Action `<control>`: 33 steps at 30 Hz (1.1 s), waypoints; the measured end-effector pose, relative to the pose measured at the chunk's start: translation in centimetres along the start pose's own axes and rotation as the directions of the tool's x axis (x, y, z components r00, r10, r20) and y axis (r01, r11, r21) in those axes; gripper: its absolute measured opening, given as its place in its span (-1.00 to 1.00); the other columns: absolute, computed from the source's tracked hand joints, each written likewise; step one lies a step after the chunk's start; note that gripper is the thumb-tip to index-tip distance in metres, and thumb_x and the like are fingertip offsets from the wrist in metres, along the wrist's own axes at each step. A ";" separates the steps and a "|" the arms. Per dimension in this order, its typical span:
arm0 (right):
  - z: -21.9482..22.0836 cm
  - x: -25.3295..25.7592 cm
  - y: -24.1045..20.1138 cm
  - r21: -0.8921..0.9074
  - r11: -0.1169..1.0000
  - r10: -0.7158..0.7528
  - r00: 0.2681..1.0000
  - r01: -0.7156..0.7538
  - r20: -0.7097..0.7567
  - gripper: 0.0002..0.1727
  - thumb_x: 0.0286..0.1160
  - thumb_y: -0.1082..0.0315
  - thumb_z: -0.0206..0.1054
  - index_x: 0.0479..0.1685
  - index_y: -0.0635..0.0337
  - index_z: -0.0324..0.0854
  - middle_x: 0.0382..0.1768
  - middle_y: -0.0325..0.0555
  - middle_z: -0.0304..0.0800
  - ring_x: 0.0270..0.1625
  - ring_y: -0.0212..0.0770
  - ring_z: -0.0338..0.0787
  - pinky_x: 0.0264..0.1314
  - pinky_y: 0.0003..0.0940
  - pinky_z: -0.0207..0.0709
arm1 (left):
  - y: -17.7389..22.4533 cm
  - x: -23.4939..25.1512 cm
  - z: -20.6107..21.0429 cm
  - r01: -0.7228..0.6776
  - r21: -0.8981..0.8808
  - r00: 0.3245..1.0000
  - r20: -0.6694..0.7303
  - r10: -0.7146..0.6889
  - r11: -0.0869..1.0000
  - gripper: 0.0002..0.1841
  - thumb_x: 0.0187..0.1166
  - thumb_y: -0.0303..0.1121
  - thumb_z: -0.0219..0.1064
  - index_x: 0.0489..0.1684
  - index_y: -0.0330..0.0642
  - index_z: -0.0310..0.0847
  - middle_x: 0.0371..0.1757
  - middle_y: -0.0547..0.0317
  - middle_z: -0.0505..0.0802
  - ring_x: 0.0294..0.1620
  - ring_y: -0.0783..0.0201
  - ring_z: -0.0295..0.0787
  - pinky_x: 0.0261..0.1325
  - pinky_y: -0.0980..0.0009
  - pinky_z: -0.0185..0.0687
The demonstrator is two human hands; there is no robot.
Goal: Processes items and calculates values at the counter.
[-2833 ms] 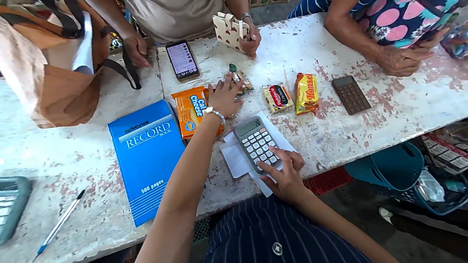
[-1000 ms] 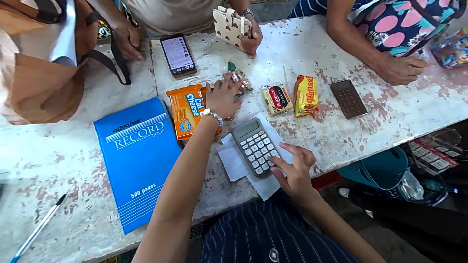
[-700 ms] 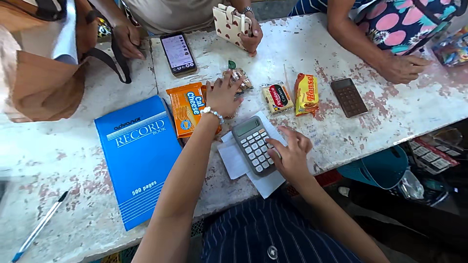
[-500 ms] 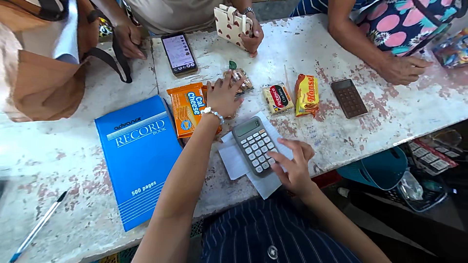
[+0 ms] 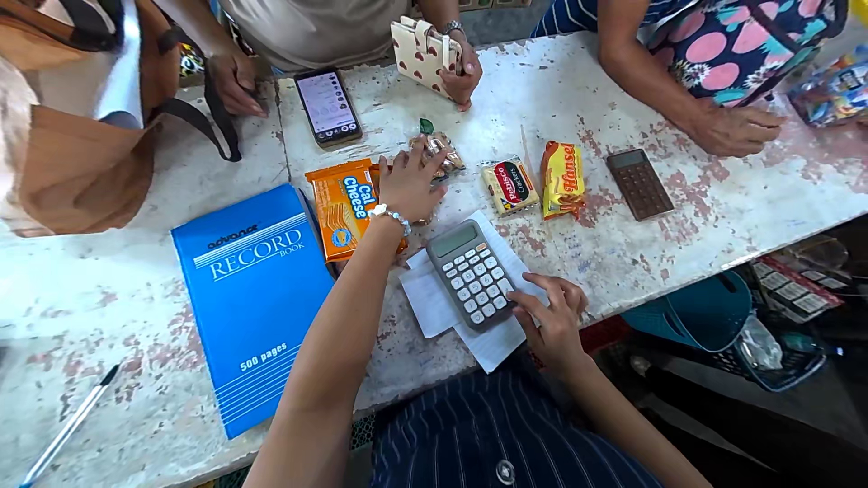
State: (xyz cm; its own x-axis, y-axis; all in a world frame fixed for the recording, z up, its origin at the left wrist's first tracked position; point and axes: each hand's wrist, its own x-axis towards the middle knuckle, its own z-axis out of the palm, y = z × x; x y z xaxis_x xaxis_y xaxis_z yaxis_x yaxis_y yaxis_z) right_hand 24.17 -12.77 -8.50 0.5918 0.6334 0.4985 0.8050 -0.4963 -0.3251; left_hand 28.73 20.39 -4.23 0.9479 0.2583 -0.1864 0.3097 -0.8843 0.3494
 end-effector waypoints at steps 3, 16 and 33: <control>0.3 -0.1 0.2 0.024 1.000 -0.011 1.000 0.011 -0.013 -0.55 0.81 -0.14 -0.04 -0.02 -0.28 0.79 0.21 -0.15 0.77 0.32 -0.03 0.54 0.42 -0.03 0.10 | -0.1 -0.1 -0.1 0.000 -0.007 1.000 -0.004 0.000 1.000 -0.29 0.73 0.02 0.22 0.90 0.33 0.04 0.94 -0.10 -0.07 0.84 -0.39 -0.03 0.65 -0.55 -0.30; 0.3 0.2 -0.7 0.047 0.999 -0.004 0.999 0.007 -0.045 -0.57 0.79 -0.13 0.00 -0.07 -0.24 0.79 0.20 -0.12 0.76 0.32 -0.03 0.54 0.42 -0.03 0.10 | 1.5 -2.3 -0.2 -0.112 0.090 0.973 -0.193 0.127 0.990 -0.39 0.76 0.02 0.17 0.80 0.13 0.29 0.89 -0.13 0.13 0.89 -0.39 -0.27 0.71 -0.53 -0.46; 0.7 -0.3 -3.5 0.068 0.982 -0.181 0.982 0.177 0.049 -0.57 0.80 -0.23 -0.10 0.06 -0.44 0.72 0.38 -0.32 0.67 0.55 -0.14 0.45 0.65 -0.01 -0.01 | 0.3 -2.6 1.6 -0.046 0.010 0.996 -0.083 0.046 0.999 -0.35 0.77 0.08 0.11 0.85 0.19 0.18 0.93 0.04 0.04 0.90 -0.33 -0.23 0.65 -0.55 -0.28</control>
State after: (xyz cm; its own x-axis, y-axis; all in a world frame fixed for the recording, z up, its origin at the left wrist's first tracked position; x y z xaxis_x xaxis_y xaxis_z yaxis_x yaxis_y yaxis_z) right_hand 21.19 -10.75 -8.09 0.4379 0.7412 0.5088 0.8981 -0.3346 -0.2854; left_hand 26.20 18.80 -5.13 0.9641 0.2484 -0.0935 0.2654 -0.8989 0.3486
